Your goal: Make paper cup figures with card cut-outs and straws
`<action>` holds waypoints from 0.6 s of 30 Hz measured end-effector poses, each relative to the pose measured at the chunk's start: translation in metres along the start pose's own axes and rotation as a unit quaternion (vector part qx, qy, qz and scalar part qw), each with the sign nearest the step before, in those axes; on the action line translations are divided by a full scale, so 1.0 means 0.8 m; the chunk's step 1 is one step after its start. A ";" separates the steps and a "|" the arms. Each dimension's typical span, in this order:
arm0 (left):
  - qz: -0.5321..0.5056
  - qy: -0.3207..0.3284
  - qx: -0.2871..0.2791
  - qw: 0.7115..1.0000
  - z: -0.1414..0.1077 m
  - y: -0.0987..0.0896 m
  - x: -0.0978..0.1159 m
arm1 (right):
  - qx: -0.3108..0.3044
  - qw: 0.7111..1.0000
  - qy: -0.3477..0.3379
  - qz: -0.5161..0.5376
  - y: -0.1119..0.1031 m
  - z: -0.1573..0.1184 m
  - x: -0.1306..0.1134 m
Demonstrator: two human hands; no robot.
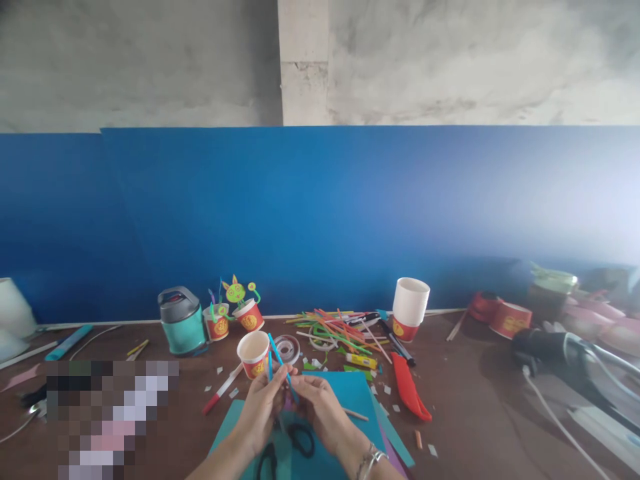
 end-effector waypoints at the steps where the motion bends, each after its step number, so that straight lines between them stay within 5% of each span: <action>1: -0.005 -0.001 0.010 1.000 -0.001 -0.001 0.002 | 0.004 1.000 0.005 -0.013 -0.001 0.000 0.000; 18: 0.054 -0.046 -0.063 0.995 0.002 0.002 -0.006 | 0.011 1.000 -0.003 0.013 -0.005 -0.002 0.001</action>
Point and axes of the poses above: each hand's wrist, its own z-axis towards the middle knuckle, its own y-axis out of the palm, x = y × z, the point moved 8 cm from there along z, towards the middle knuckle, and after that the axes turned 10 degrees about -x, right-handed, at the moved point
